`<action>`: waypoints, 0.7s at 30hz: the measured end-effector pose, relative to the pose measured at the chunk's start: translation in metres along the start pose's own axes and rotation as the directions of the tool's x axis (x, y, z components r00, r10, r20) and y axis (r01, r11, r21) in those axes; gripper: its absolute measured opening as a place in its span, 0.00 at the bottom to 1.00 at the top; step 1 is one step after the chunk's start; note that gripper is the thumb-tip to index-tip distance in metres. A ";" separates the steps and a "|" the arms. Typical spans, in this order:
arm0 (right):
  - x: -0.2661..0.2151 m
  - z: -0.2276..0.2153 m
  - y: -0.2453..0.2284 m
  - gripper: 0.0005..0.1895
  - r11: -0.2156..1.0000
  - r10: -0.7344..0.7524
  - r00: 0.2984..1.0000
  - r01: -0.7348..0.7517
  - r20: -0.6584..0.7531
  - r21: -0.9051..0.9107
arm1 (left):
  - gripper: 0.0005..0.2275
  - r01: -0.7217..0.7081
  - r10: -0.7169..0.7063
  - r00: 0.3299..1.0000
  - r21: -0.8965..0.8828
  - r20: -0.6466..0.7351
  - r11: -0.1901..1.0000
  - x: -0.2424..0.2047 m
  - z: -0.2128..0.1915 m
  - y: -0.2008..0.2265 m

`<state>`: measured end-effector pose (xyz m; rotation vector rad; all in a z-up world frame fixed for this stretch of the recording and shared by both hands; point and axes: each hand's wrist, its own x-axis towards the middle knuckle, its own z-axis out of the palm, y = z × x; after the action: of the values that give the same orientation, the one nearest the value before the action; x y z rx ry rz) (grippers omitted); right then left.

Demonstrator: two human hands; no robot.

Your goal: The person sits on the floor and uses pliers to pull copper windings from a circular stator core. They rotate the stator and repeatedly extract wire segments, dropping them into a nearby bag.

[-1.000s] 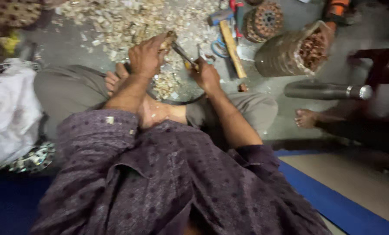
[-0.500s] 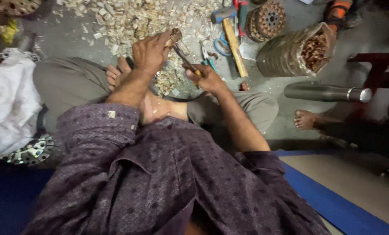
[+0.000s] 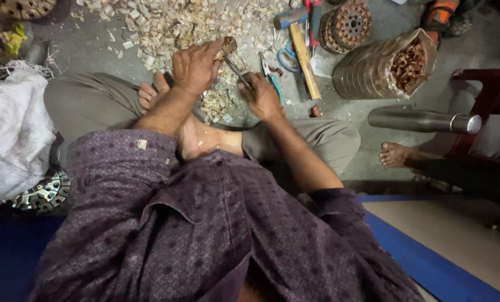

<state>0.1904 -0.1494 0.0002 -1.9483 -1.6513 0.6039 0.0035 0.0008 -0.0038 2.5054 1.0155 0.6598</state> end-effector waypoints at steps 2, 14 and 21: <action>0.004 0.006 0.001 0.24 0.999 0.042 0.997 -0.040 -0.068 0.032 | 0.23 0.013 -0.013 1.000 -0.010 0.023 1.000 0.001 -0.003 0.000; 0.022 0.030 0.022 0.33 0.913 0.408 0.911 -0.405 0.061 -0.054 | 0.22 0.005 -0.010 0.998 -0.071 -0.061 0.997 0.002 0.003 -0.003; 0.023 0.032 0.031 0.30 0.950 0.282 0.955 -0.265 -0.088 0.165 | 0.23 0.151 -0.147 0.988 -0.118 0.041 0.982 0.008 0.002 0.001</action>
<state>0.1976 -0.1278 -0.0446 -2.0736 -1.2395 0.6903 0.0099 0.0056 -0.0027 2.3034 1.1045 0.6142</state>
